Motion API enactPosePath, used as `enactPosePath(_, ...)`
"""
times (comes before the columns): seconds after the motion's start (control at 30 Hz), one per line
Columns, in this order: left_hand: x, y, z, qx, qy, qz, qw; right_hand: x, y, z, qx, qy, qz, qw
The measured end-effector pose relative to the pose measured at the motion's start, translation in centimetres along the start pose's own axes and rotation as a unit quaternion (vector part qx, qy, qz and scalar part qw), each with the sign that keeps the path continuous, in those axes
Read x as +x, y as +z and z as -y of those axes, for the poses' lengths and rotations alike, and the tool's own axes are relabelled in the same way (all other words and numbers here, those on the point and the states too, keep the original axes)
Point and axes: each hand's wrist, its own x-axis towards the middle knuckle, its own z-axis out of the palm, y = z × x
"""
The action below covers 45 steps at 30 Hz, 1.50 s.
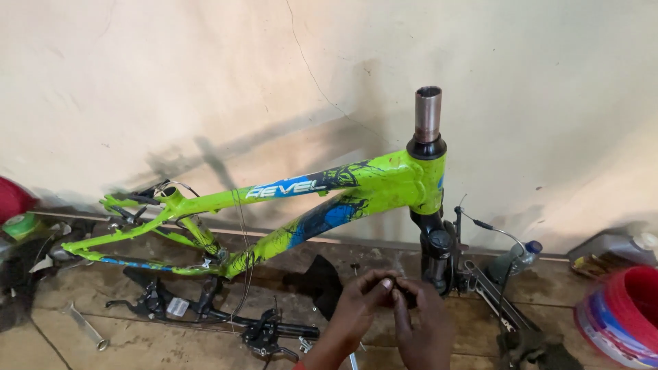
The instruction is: Installing a front suspension fork into a bicycle frame, including greasing the headset and assembling components.
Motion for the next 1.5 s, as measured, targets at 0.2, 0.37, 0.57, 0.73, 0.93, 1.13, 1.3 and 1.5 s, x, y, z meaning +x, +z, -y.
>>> enactPosePath(0.2, -0.9, 1.2, -3.5, 0.040, 0.017, 0.015, 0.999, 2.8, -1.3, 3.4, 0.003, 0.077, -0.059, 0.995)
enactPosePath(0.37, -0.7, 0.9, -4.6, -0.054, -0.030, 0.003, 0.998, 3.6, -1.6, 3.9, 0.045, 0.066, -0.076, 0.994)
enactPosePath(0.57, 0.7, -1.0, -3.1, -0.043, -0.040, 0.055, 0.997, 3.8, -1.8, 1.7, 0.091, 0.072, 0.008, 0.993)
enactPosePath(0.73, -0.2, -0.4, -4.5, -0.043, -0.102, 0.071, 0.991, 3.7, -1.5, 3.4, 0.082, 0.118, -0.034, 0.989)
enactPosePath(0.93, 0.5, -1.7, -1.8, -0.018, 0.002, 0.098, 0.995, 2.4, -1.2, 2.2, 0.110, 0.195, 0.039, 0.974)
enactPosePath(1.13, 0.0, -2.2, -1.6, 0.012, 0.006, 0.053, 0.999, 1.4, -0.9, 1.8, 0.176, 0.221, 0.079, 0.956)
enactPosePath(1.3, 1.7, -4.6, 3.3, 0.006, -0.010, -0.013, 1.000, 0.5, 0.3, 0.3, 0.194, 0.182, 0.088, 0.960)
enactPosePath(1.5, 0.4, -4.8, 3.9, 0.038, -0.087, -0.048, 0.994, -1.2, 0.9, -0.7, 0.174, 0.220, 0.124, 0.952)
